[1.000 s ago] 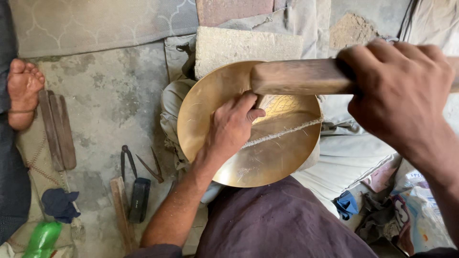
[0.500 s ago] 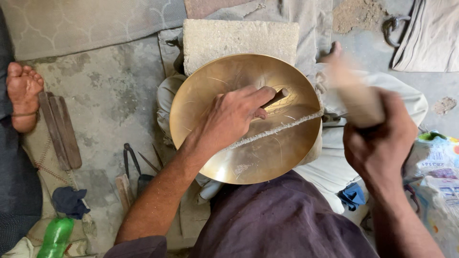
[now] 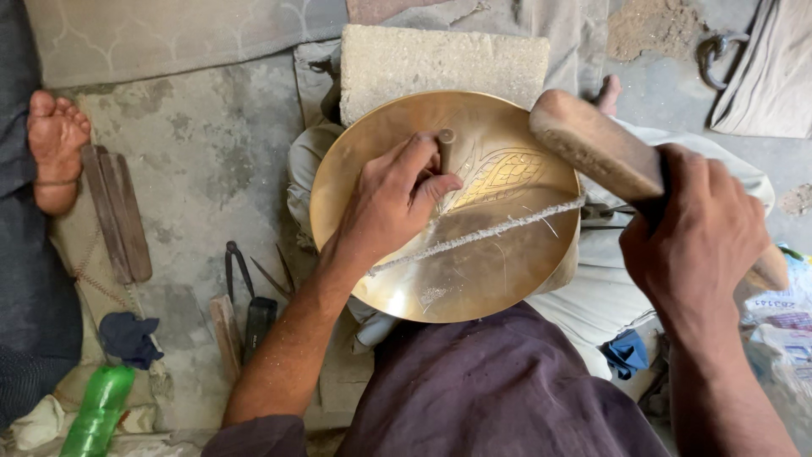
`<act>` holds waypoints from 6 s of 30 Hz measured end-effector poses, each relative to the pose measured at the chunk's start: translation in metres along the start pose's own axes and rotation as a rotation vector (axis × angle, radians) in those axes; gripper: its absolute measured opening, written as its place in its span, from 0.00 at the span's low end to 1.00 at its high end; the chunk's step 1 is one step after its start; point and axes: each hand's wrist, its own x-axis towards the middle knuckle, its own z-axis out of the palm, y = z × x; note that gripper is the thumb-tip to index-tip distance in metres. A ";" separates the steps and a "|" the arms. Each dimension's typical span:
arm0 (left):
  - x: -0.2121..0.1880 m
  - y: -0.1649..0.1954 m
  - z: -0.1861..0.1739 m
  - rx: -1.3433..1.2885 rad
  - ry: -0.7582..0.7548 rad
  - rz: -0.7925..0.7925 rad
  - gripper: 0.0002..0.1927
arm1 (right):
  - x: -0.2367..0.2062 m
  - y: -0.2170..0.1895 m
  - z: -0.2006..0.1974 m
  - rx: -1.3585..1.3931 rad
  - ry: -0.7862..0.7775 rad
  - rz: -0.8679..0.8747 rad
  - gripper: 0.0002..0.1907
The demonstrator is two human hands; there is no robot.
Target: The person sits on the floor with a round brass disc on their lap and engraves a decorative leaf pattern into its surface. They hold a punch against the metal with one hand and strike it with a wooden mallet in the other, repositioning the punch repeatedly to build up the engraved design, and briefly use a scribe to draw lines on the disc.
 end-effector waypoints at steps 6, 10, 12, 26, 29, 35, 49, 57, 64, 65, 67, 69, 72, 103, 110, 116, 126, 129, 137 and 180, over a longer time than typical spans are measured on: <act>0.004 0.010 0.003 0.115 -0.058 0.044 0.19 | 0.032 -0.001 -0.008 0.236 -0.106 0.091 0.16; 0.008 0.012 0.002 0.145 -0.122 0.018 0.18 | 0.049 -0.022 -0.031 1.001 -0.034 0.154 0.18; 0.006 0.011 0.004 0.148 -0.112 0.019 0.17 | 0.063 -0.031 -0.038 0.616 0.029 -0.034 0.16; -0.031 0.004 0.040 0.190 0.309 -0.167 0.14 | 0.106 -0.067 -0.078 -0.142 -0.182 -0.400 0.18; -0.029 0.004 0.040 0.156 0.293 -0.188 0.15 | 0.106 -0.074 -0.090 -0.074 -0.133 -0.387 0.23; -0.026 0.006 0.030 0.195 0.198 -0.070 0.15 | 0.087 -0.062 -0.082 -0.298 -0.371 -0.244 0.22; 0.026 -0.004 0.002 0.111 0.324 0.085 0.17 | 0.017 0.001 -0.036 0.396 -0.325 0.211 0.42; 0.031 -0.007 0.005 0.290 0.162 0.161 0.24 | 0.054 -0.008 -0.043 -0.292 -0.578 0.060 0.30; 0.031 -0.010 0.006 0.303 0.178 0.151 0.24 | 0.085 -0.031 -0.074 0.538 -0.094 -0.097 0.34; 0.031 -0.010 0.006 0.299 0.174 0.138 0.23 | 0.089 -0.035 -0.078 0.461 -0.094 -0.128 0.35; 0.032 -0.008 0.007 0.311 0.124 0.110 0.22 | 0.097 -0.038 -0.084 0.047 -0.072 -0.279 0.33; 0.032 -0.005 0.005 0.320 0.103 0.136 0.22 | 0.098 -0.038 -0.085 -0.023 -0.095 -0.266 0.33; 0.038 -0.002 0.002 0.301 0.069 0.205 0.22 | 0.086 -0.032 -0.077 0.236 -0.146 -0.100 0.34; 0.049 0.009 -0.051 0.201 0.086 0.307 0.18 | -0.064 -0.021 -0.001 0.679 -0.021 0.617 0.33; 0.052 0.000 -0.019 0.205 0.067 0.251 0.19 | -0.067 -0.019 0.002 0.772 0.018 0.619 0.33; 0.061 0.000 0.020 0.110 0.071 0.303 0.26 | -0.064 -0.012 -0.001 0.737 0.001 0.569 0.29; 0.055 0.001 0.019 0.093 0.092 0.227 0.27 | -0.023 -0.001 -0.026 0.672 0.110 0.344 0.29; 0.054 0.003 0.018 0.094 0.078 0.248 0.26 | -0.017 0.000 -0.027 0.728 0.114 0.300 0.30; 0.055 0.010 0.013 0.151 -0.012 0.210 0.27 | -0.017 0.002 -0.023 0.731 0.097 0.320 0.29; 0.049 0.006 0.026 0.269 0.125 0.161 0.27 | 0.069 0.013 -0.043 0.379 -0.025 -0.106 0.26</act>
